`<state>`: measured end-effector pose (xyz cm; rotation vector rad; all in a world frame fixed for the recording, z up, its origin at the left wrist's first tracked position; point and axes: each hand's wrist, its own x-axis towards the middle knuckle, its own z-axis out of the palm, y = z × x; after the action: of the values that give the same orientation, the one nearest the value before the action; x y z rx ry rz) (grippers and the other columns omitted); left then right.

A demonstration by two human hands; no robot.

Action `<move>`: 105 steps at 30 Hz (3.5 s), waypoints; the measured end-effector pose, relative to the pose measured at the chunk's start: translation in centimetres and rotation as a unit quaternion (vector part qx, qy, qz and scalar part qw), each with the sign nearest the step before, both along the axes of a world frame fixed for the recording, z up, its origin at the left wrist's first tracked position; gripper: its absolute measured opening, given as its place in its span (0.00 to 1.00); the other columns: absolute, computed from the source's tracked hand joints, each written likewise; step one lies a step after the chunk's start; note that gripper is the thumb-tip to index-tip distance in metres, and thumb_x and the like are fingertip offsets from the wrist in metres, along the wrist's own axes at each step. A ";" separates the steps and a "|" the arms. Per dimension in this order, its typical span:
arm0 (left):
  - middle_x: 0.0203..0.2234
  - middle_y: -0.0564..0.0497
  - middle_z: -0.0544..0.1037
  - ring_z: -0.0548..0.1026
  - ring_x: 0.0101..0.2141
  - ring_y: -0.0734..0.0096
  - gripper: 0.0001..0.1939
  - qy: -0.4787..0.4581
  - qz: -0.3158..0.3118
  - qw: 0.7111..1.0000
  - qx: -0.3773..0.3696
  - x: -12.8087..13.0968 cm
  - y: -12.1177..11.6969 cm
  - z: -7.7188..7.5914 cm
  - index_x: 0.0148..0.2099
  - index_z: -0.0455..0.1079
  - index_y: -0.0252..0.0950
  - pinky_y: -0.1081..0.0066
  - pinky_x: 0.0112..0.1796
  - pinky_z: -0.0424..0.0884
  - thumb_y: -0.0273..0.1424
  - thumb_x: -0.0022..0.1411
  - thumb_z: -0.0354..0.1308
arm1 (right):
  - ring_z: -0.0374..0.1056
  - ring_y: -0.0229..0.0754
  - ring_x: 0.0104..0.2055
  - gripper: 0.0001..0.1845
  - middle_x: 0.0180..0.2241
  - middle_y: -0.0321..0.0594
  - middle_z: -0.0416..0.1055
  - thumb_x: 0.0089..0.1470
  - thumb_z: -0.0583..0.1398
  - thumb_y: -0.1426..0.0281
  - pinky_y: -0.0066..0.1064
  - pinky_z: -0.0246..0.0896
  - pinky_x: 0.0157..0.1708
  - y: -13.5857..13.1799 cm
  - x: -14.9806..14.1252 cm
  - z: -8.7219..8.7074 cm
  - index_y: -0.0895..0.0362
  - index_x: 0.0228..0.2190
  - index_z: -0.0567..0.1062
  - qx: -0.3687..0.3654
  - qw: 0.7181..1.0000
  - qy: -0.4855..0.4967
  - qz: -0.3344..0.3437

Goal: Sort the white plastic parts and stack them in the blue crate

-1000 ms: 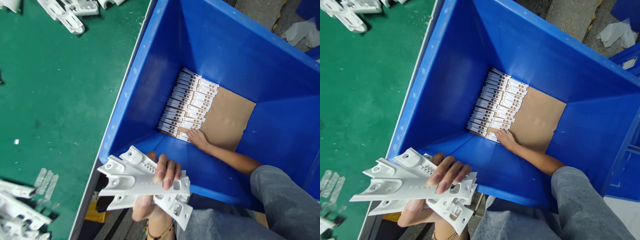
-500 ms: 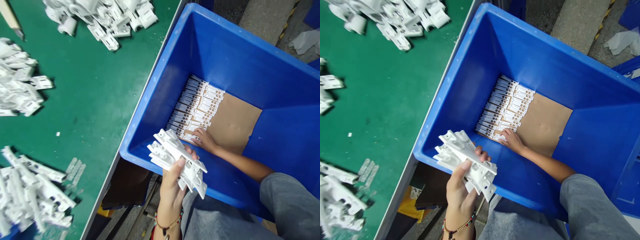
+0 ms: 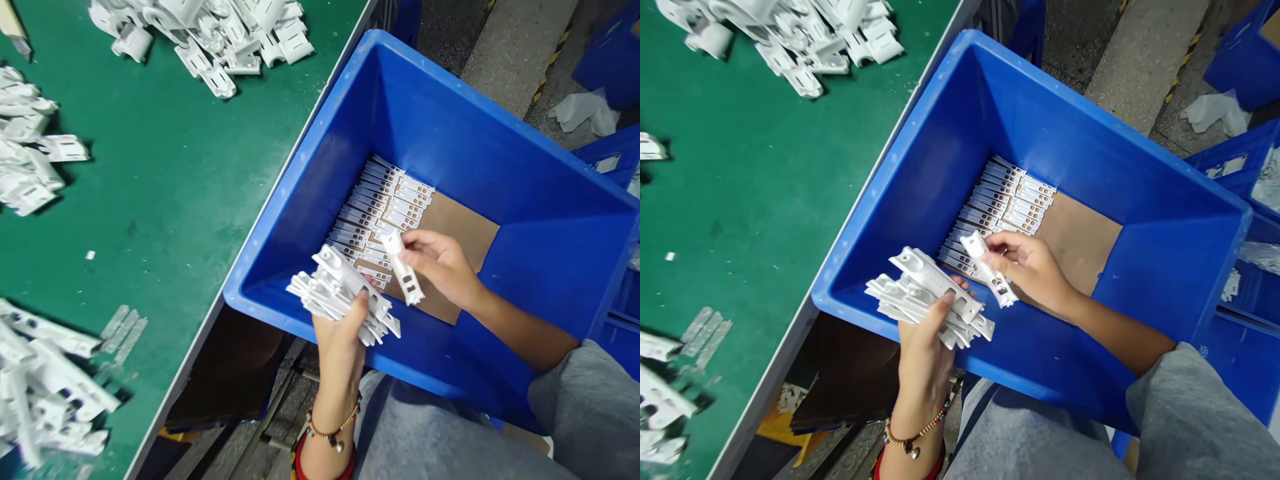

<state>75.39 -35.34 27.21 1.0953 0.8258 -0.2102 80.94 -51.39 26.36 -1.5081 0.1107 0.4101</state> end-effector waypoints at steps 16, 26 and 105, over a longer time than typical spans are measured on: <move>0.28 0.52 0.81 0.78 0.26 0.69 0.18 0.011 0.074 0.996 -0.043 0.5 0.3 0.3 0.32 0.75 0.36 0.71 0.33 0.78 0.34 0.36 0.74 | 0.68 0.46 0.38 0.08 0.41 0.45 0.74 0.56 0.60 0.74 0.37 0.67 0.35 -3.5 -13.0 -20.5 0.57 0.40 0.72 -0.481 0.802 -0.048 0.351; 0.25 0.52 0.79 0.77 0.25 0.69 0.19 0.004 0.018 0.999 -0.043 1.0 0.0 0.6 0.32 0.75 0.34 0.71 0.31 0.78 0.32 0.34 0.75 | 0.66 0.42 0.30 0.10 0.27 0.40 0.70 0.59 0.58 0.70 0.34 0.64 0.32 -3.8 -13.3 -21.2 0.54 0.25 0.70 -0.405 0.876 0.004 0.261; 0.28 0.53 0.79 0.79 0.31 0.67 0.16 -0.036 -0.011 0.999 0.020 0.6 -0.5 -0.5 0.35 0.73 0.35 0.69 0.38 0.76 0.30 0.41 0.70 | 0.70 0.44 0.45 0.25 0.41 0.40 0.76 0.57 0.58 0.48 0.38 0.66 0.49 0.5 -1.7 -1.0 0.52 0.45 0.80 0.000 0.994 -0.036 -0.106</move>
<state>76.03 -35.89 26.70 1.1442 0.7556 -0.1724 79.22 -50.88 25.40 -1.4922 0.2132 0.1849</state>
